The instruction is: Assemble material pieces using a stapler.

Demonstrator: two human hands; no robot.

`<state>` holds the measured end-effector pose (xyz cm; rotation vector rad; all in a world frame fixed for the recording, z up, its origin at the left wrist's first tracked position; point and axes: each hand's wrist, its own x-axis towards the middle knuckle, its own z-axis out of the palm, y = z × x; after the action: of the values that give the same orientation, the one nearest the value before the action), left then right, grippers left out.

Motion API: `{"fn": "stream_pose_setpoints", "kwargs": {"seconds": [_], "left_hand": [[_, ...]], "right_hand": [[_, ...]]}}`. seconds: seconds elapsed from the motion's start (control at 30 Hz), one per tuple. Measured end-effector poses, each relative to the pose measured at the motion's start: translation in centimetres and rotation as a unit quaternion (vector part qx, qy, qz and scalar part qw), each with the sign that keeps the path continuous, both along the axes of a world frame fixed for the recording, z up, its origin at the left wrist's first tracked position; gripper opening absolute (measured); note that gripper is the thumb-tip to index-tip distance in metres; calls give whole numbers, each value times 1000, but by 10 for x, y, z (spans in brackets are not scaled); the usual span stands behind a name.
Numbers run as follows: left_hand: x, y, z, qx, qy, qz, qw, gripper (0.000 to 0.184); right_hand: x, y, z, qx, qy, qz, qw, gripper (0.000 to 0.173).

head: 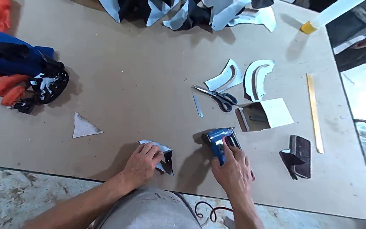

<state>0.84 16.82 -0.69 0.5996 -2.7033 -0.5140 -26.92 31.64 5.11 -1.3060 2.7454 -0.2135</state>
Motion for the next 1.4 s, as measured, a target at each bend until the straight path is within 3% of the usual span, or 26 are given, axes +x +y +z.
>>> {"fn": "stream_pose_setpoints", "kwargs": {"seconds": [0.13, 0.2, 0.27, 0.37, 0.47, 0.57, 0.67, 0.73, 0.97, 1.2, 1.4], "left_hand": [[-1, 10, 0, 66, -17, -1, 998, 23], [-5, 25, -2, 93, 14, 65, 993, 14], [-14, 41, -5, 108, 33, 147, 983, 9], [-37, 46, -5, 131, 55, 235, 961, 32], [-47, 44, -2, 142, 53, 265, 952, 59], [-24, 47, 2, 144, 54, 215, 965, 57], [19, 53, -4, 11, 55, 158, 986, 27], [33, 55, -9, -44, 22, 121, 991, 26], [15, 40, -12, -54, 26, 104, 993, 29], [18, 7, -15, -96, 40, -47, 993, 25], [8, -7, -18, -89, 39, -97, 990, 20]], "right_hand": [[55, -7, 11, -87, -92, 134, 983, 28], [82, -10, -6, -137, -137, 201, 960, 20], [97, -13, -28, -159, -150, 259, 941, 24], [92, -23, -49, -153, -130, 328, 923, 40], [81, -31, -52, -143, -113, 373, 910, 35], [81, -30, -58, -128, -88, 380, 912, 32], [85, -26, -65, -122, -61, 373, 918, 45], [85, -25, -67, -131, -50, 367, 920, 47], [83, -24, -68, -135, -90, 355, 921, 52], [88, -22, -65, -127, -88, 329, 932, 55], [95, -19, -68, -134, -96, 305, 938, 55]]}}
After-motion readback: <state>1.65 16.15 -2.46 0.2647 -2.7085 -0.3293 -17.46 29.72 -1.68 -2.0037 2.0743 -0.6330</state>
